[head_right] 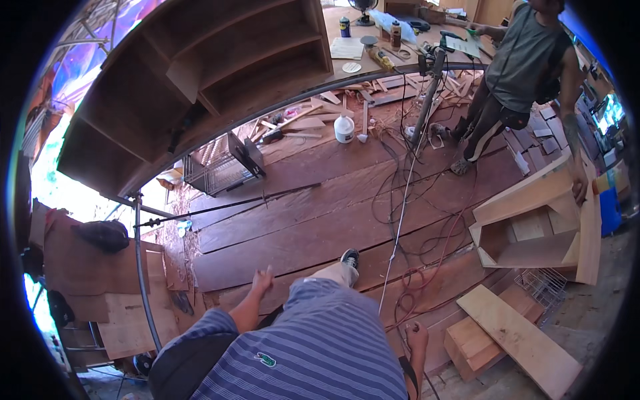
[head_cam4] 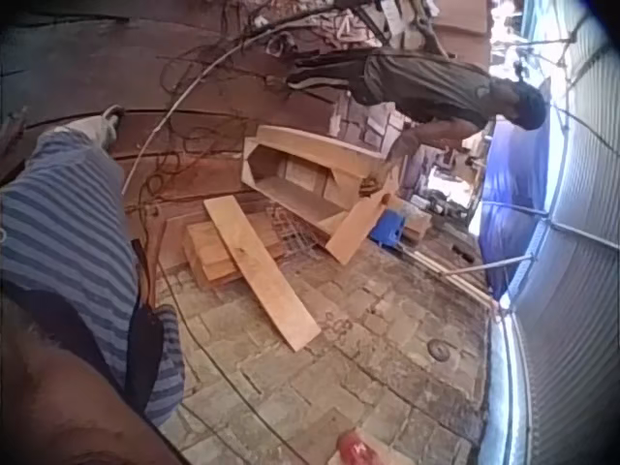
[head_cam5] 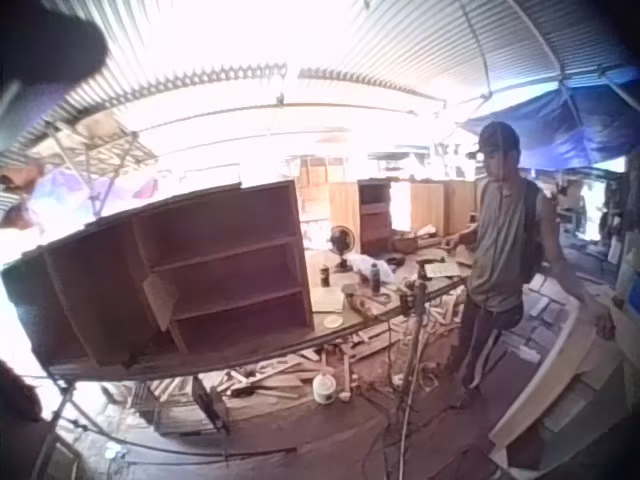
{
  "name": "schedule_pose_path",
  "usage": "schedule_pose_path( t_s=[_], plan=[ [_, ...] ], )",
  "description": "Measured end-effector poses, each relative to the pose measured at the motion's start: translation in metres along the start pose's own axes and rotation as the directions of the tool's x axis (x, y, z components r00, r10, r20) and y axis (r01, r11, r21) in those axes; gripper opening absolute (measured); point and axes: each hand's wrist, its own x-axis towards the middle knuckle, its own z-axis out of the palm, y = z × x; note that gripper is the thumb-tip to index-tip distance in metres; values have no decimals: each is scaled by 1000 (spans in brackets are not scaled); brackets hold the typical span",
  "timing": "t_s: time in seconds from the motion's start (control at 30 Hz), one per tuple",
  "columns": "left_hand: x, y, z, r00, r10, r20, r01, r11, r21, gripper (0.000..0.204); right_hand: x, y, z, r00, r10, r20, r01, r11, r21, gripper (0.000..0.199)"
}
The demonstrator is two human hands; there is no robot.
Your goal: The person uses a combination square and a pencil to draw straight lines on a large sheet of plywood. After marking the wood, the person walks across the workshop floor to a wooden cabinet structure and places a small piece of wood inside one of the shelves.
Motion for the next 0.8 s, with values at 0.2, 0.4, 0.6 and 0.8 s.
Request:
schedule_pose_path(
  t_s=[0.2,0.4,0.6,0.8],
  plan=[
    [87,136,-8,926,371,71,-359,923,-140,53,11,-8,11,988,127,90,-141,975,171,33],
    [85,271,-72,933,350,-86,-357,866,-350,45,33,30,42,947,174,271,-157,984,-81,29],
    [87,312,-86,968,149,-203,-232,845,-483,28,140,-15,9,881,122,457,-28,978,-208,28],
    [68,306,-86,998,11,-61,-28,958,-286,38,295,-146,-22,988,-101,117,62,952,300,39]
  ],
)
